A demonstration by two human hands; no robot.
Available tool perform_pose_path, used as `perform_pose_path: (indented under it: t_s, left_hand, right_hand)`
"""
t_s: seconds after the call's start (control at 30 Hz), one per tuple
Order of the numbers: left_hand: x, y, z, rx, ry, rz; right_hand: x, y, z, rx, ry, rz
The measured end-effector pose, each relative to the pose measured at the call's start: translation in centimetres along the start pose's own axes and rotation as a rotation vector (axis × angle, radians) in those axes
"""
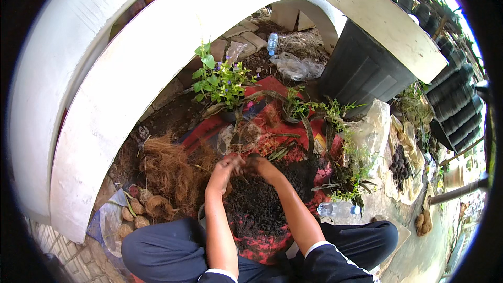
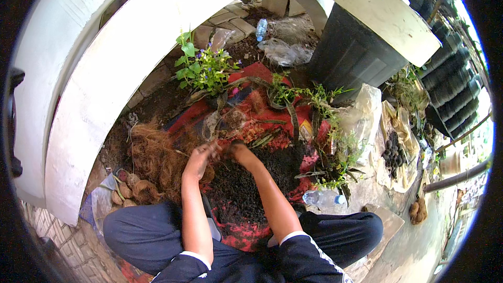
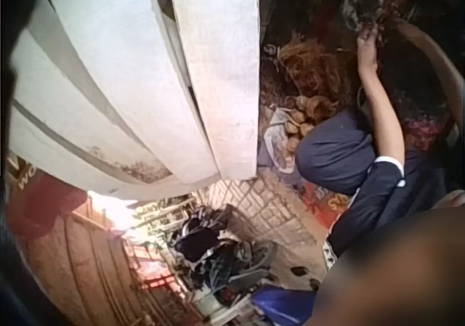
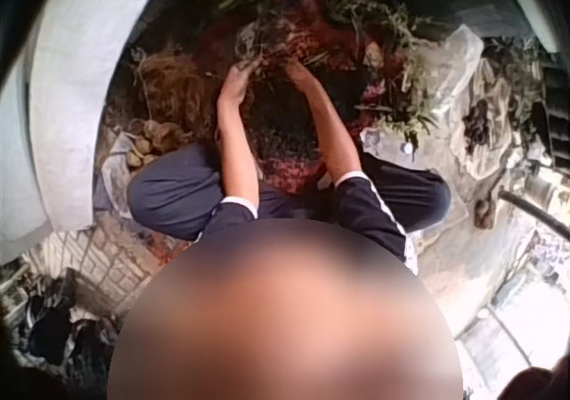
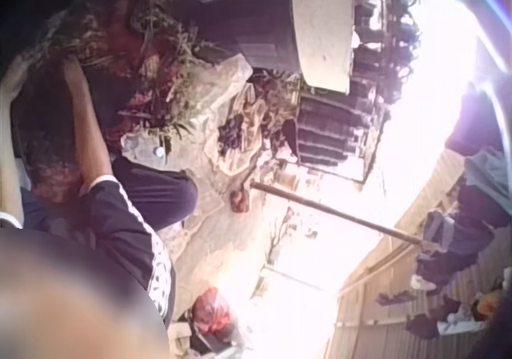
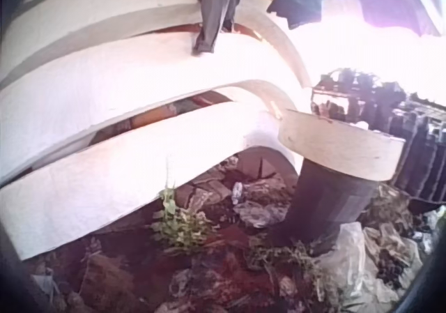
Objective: The person sits on a mat and wraps a coconut with a sprout using coconut fiber and twine. They first pack fiber around the base of the sprout, then tie the bundle with twine, adjusting the wrap to secure it.
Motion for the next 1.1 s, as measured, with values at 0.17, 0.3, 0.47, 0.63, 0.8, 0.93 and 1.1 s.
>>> perform_pose_path:
  t_s: [0.17,0.3,0.47,0.63,0.8,0.93,1.1]
  left_hand:
    - [0.1,0.9,3.8,0.338,0.498,0.099]
    - [1.2,3.3,3.7,0.315,-0.070,-0.025]
    - [0.5,5.6,-1.6,0.224,-0.043,-0.109]
    - [-2.7,4.6,-3.4,0.148,0.470,-0.105]
    - [-2.9,4.3,-1.1,0.393,0.535,0.094]
    - [-0.2,5.0,-1.1,0.321,0.461,-0.180]
    - [1.2,5.5,0.6,0.467,0.234,-0.264]
  right_hand:
    - [3.4,2.0,2.0,0.093,0.129,-0.461]
    - [0.2,1.1,2.7,0.338,-0.301,0.173]
    - [0.0,2.3,-1.7,0.309,-0.550,0.282]
    - [10.0,7.6,-2.0,0.461,-0.971,-0.776]
    - [15.1,11.7,-1.2,0.076,-1.160,-0.702]
    - [17.0,10.8,0.4,0.152,-0.718,-0.803]
    - [16.5,9.2,1.0,0.323,0.100,-0.798]
Point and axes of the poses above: each hand's wrist, its own y-axis towards the middle knuckle, its own x-axis out of the back of the hand, z = x × y, the point moved 4 cm from there along y, towards the middle knuckle, and after that the axes turned 15 degrees about x, right-handed, at the moved point
